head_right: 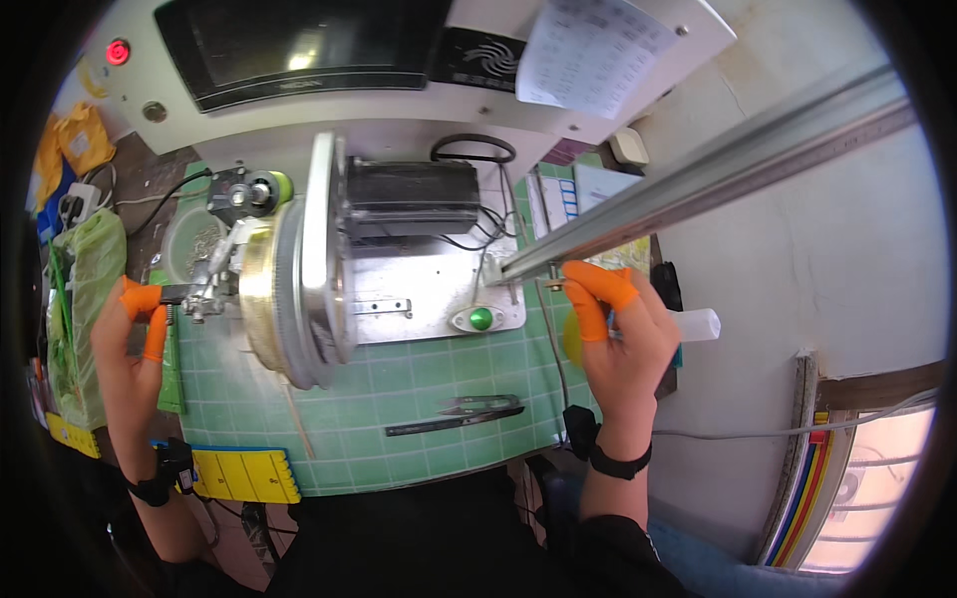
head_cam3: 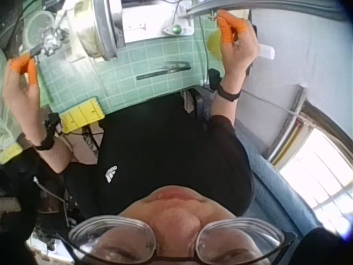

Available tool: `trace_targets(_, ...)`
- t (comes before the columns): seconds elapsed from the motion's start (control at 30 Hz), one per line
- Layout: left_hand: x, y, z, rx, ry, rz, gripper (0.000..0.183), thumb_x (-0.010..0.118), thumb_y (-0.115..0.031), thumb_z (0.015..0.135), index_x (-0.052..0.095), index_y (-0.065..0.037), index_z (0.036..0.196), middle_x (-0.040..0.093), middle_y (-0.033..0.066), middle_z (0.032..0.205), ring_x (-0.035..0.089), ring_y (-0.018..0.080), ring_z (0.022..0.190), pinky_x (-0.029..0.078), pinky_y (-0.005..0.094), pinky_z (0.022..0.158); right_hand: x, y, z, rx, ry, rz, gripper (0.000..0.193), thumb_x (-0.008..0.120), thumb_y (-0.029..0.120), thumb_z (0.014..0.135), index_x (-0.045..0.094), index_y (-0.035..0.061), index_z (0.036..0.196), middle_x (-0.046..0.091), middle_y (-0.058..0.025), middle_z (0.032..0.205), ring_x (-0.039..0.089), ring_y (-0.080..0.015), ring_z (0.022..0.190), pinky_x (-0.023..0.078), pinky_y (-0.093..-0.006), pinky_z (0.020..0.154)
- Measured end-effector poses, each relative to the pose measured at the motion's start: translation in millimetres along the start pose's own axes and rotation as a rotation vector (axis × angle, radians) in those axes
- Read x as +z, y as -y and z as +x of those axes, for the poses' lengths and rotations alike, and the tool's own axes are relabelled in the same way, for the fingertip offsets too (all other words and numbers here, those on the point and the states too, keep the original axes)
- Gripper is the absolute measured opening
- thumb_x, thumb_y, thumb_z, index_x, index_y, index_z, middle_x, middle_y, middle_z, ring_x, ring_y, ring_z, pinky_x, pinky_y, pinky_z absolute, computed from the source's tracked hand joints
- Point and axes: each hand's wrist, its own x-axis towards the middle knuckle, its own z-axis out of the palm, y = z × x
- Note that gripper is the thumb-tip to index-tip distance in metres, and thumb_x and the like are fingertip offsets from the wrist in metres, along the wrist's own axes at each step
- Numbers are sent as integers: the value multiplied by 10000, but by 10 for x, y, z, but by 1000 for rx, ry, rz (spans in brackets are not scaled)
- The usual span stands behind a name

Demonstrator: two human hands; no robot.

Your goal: Using a small specialized machine to assemble or press small metal components together while wearing finger cots.

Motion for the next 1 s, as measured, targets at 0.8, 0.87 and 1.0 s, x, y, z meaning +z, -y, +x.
trace_targets(0.8, -602, -21, -34, -75, 182, 146, 338, 797, -67, 820, 716, -21, 1145, 650, 154, 944, 653, 363, 854, 510, 414, 712, -352, 167, -484, 152, -179, 361, 319, 562, 206, 1063, 628, -62, 1223, 688, -194, 1052, 670, -271, 981, 517, -380, 944)
trace_targets(0.87, -466, -237, 101, 16, 168, 72, 423, 802, -71, 815, 691, -25, 1221, 660, 164, 1024, 653, 373, 920, 517, 411, 771, -239, 582, -618, 17, -59, 584, 476, 533, 402, 1067, 599, -48, 1207, 650, -232, 985, 661, -321, 875, 562, -397, 874)
trace_targets(1.0, -219, -305, 109, 109, 240, 111, 602, 804, -94, 813, 590, -11, 1370, 601, 171, 1173, 637, 383, 969, 532, 440, 823, 524, 1699, -185, -351, 572, 818, 378, 807, 200, 869, 731, 47, 1206, 722, -109, 1041, 682, -212, 825, 549, -342, 714)
